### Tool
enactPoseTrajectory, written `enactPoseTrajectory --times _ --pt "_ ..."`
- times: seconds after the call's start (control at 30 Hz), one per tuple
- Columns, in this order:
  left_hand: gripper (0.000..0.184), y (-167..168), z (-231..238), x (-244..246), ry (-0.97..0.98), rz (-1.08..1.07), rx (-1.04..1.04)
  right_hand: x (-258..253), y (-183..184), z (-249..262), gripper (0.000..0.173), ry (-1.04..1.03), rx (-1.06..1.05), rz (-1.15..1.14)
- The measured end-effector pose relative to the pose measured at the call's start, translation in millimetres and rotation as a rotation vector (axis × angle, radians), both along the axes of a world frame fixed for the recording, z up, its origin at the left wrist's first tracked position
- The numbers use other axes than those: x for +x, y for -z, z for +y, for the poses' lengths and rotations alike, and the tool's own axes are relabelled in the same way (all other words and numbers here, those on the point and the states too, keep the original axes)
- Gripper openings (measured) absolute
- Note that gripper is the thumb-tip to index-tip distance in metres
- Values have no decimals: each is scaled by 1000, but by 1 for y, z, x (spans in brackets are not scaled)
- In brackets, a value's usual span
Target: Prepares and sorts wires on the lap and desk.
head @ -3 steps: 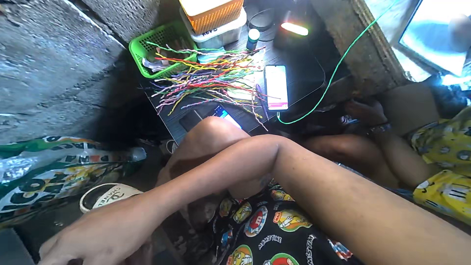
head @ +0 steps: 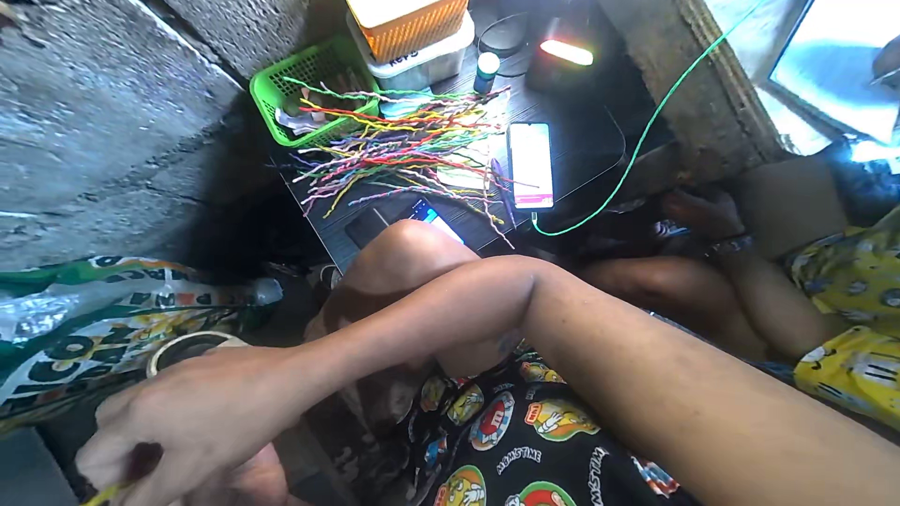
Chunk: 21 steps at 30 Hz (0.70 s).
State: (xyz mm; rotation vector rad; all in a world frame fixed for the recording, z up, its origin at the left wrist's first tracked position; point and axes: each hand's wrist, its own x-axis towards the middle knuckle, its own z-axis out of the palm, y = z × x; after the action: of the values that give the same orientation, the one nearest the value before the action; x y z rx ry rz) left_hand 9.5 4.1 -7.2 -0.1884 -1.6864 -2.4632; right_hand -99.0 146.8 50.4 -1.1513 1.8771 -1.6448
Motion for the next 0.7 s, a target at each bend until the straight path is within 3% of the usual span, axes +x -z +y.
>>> enactPoseTrajectory --times 0.07,0.2,0.4,0.47,0.57,0.7 --pt "12 2 3 -4 -195 76 -156 -1 -4 5 17 15 2 -59" --pt "12 -4 12 -5 -301 224 -350 6 2 0 23 97 -18 16" --pt "18 2 16 -5 -414 255 -366 9 5 -3 23 95 -13 99" --pt "18 2 19 0 -355 188 -215 11 1 -1 22 81 -16 98" --pt "25 3 2 5 -20 63 64 13 0 1 22 45 -5 74" --pt "19 1 -3 9 55 50 48 13 -5 2 22 -26 26 56"
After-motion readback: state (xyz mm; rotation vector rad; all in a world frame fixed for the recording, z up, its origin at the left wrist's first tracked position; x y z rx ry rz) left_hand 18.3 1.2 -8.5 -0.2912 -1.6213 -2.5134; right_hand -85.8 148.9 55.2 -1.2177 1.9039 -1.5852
